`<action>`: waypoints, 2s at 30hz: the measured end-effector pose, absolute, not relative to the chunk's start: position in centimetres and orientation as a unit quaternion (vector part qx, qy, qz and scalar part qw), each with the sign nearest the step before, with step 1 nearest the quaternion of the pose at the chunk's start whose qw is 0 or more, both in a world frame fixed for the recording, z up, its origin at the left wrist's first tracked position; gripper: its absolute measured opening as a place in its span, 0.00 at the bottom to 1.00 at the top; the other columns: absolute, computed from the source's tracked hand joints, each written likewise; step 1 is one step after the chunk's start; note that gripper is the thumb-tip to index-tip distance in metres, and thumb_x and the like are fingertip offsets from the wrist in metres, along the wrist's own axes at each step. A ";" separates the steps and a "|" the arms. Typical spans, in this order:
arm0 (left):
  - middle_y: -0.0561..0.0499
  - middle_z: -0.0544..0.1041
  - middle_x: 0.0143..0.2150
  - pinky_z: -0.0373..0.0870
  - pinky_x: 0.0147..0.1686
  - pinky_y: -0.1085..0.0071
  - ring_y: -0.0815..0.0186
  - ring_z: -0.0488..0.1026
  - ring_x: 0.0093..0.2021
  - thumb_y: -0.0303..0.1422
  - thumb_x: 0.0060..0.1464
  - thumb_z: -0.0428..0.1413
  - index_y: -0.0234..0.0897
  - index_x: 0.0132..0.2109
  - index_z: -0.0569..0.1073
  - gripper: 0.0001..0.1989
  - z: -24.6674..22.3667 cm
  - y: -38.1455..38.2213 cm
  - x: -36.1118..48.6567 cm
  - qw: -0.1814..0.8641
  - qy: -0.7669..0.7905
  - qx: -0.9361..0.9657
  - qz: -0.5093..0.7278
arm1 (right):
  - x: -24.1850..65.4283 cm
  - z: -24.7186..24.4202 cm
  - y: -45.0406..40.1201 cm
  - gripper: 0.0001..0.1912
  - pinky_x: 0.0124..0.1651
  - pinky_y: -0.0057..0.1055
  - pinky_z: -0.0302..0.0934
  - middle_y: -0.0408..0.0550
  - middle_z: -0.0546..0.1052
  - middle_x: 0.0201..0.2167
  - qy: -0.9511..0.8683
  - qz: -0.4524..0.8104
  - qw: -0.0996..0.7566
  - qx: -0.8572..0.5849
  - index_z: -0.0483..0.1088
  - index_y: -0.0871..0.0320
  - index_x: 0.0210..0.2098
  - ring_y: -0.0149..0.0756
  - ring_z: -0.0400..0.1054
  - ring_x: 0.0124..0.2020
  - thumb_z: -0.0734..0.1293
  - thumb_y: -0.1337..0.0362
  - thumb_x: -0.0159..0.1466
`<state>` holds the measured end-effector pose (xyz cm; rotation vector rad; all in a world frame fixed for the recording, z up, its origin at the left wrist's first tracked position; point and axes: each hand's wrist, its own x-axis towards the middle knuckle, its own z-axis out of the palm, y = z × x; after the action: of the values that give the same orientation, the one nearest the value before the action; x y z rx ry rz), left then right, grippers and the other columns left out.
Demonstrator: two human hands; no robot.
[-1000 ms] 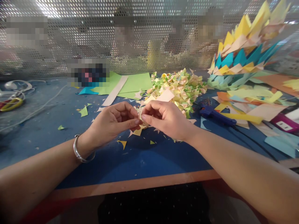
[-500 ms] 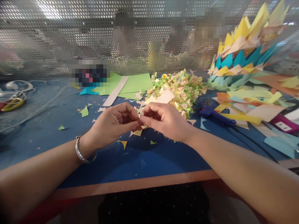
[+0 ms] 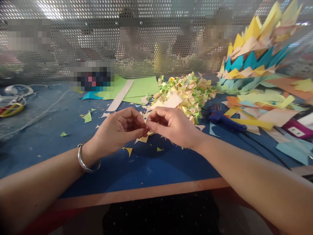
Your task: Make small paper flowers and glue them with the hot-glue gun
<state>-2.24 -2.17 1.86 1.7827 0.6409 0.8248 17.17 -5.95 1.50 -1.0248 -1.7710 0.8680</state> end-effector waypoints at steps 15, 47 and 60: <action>0.53 0.77 0.31 0.76 0.30 0.76 0.70 0.78 0.29 0.28 0.53 0.61 0.36 0.37 0.68 0.08 2.3 -2.2 -2.4 0.546 0.285 0.713 0.335 | 17.4 1.5 -5.9 0.09 0.21 0.24 0.53 0.38 0.68 0.21 -0.714 0.346 0.438 -0.422 0.70 0.59 0.32 0.23 0.59 0.19 0.70 0.61 0.65; 0.52 0.79 0.31 0.78 0.35 0.74 0.69 0.80 0.32 0.26 0.51 0.63 0.36 0.38 0.68 0.10 2.0 -2.0 -2.4 0.538 0.289 0.722 0.325 | 17.3 2.1 -6.2 0.07 0.21 0.23 0.53 0.41 0.71 0.23 -0.707 0.345 0.452 -0.420 0.72 0.61 0.32 0.22 0.59 0.21 0.70 0.63 0.64; 0.52 0.79 0.30 0.78 0.34 0.74 0.69 0.79 0.31 0.28 0.52 0.63 0.36 0.36 0.70 0.08 1.9 -1.9 -2.4 0.564 0.292 0.706 0.313 | 17.4 1.9 -6.1 0.07 0.22 0.23 0.54 0.42 0.73 0.24 -0.709 0.336 0.458 -0.418 0.72 0.61 0.32 0.23 0.61 0.22 0.71 0.64 0.63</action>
<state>-2.37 -1.87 1.86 1.6623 0.6870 0.7361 17.42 -6.13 1.94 -1.0284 -1.7458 0.8285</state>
